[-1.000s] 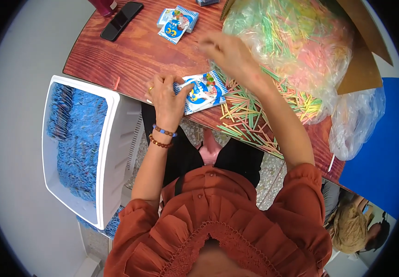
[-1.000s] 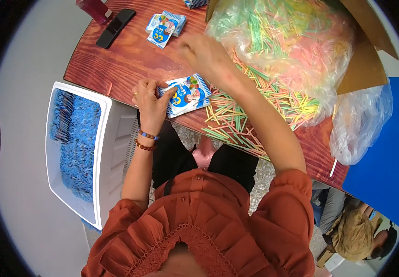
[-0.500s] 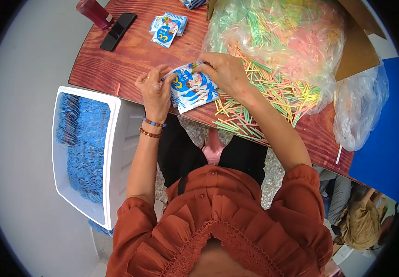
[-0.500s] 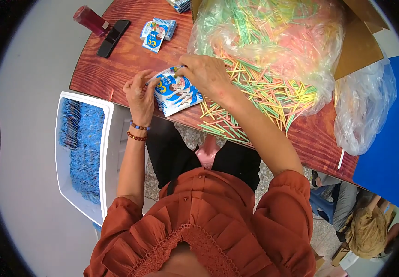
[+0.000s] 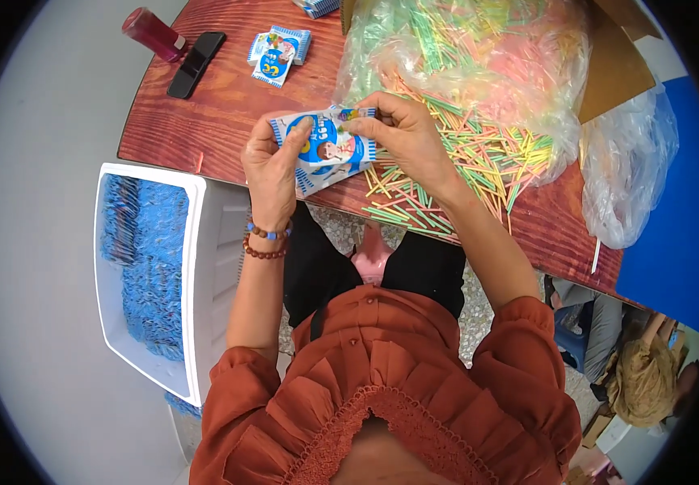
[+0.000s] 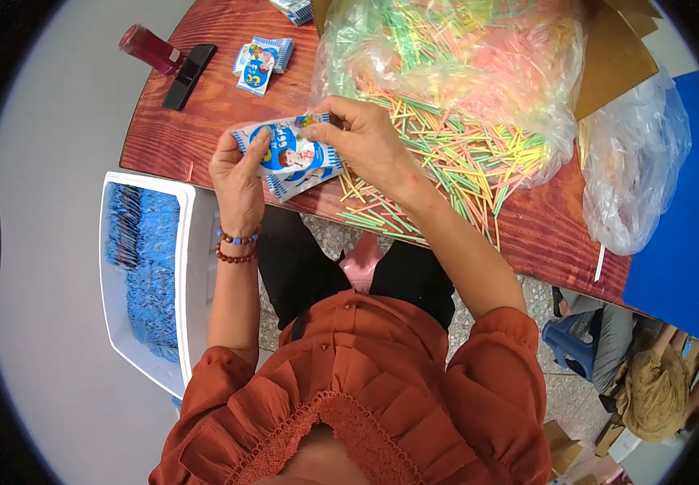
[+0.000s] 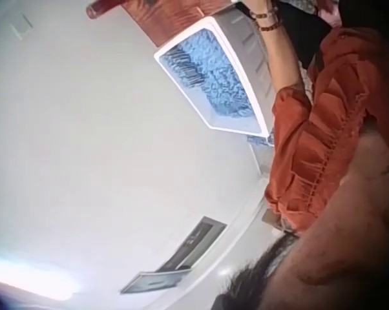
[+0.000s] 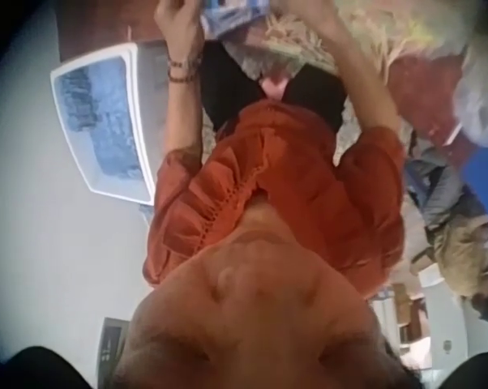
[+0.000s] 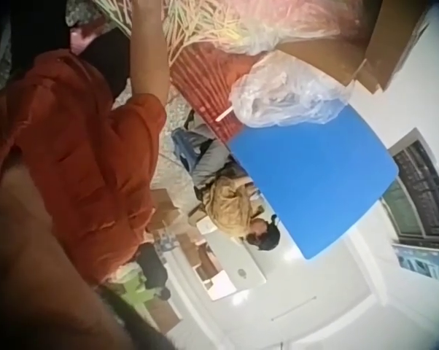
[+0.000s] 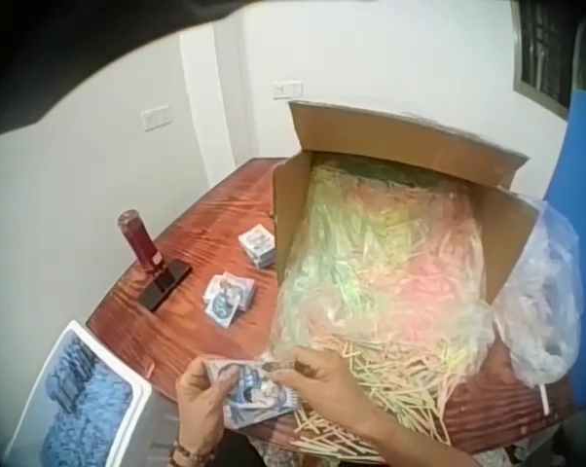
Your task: Packaging small colorful straws and blue packets into plastic bags at a workstation.
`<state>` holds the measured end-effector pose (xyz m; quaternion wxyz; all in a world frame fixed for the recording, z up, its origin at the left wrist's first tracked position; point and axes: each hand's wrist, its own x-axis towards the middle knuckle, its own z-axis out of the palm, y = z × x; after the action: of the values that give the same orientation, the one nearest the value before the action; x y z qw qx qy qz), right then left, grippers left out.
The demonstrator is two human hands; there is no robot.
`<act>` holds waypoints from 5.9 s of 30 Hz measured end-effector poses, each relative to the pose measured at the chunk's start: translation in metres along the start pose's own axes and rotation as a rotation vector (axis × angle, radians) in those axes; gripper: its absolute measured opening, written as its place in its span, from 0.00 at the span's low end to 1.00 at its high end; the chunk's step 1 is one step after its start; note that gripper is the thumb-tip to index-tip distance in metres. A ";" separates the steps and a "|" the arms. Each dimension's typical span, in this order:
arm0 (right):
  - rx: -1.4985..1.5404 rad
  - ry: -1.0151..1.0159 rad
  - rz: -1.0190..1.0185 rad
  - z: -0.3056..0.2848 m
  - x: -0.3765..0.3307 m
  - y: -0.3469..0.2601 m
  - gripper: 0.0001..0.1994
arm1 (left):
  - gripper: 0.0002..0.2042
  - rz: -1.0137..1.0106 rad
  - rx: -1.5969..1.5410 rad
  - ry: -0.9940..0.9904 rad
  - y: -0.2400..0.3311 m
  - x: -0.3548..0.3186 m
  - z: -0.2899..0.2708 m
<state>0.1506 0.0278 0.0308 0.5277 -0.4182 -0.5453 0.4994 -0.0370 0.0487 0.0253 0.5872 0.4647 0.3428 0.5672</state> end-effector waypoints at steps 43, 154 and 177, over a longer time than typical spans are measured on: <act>-1.318 0.111 -0.147 -0.138 -0.105 0.001 0.14 | 0.09 -0.242 -0.221 0.157 -0.055 -0.084 0.042; -0.473 0.168 0.146 -0.066 -0.054 -0.013 0.15 | 0.15 -0.165 -0.859 0.052 -0.069 -0.016 0.049; -0.106 -0.081 0.050 0.069 0.115 0.020 0.08 | 0.14 0.062 -0.339 0.415 -0.026 0.018 -0.063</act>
<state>0.0701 0.1364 0.0326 0.4697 -0.4384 -0.5812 0.4994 -0.0844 0.0783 -0.0183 0.5561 0.2439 0.3414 0.7174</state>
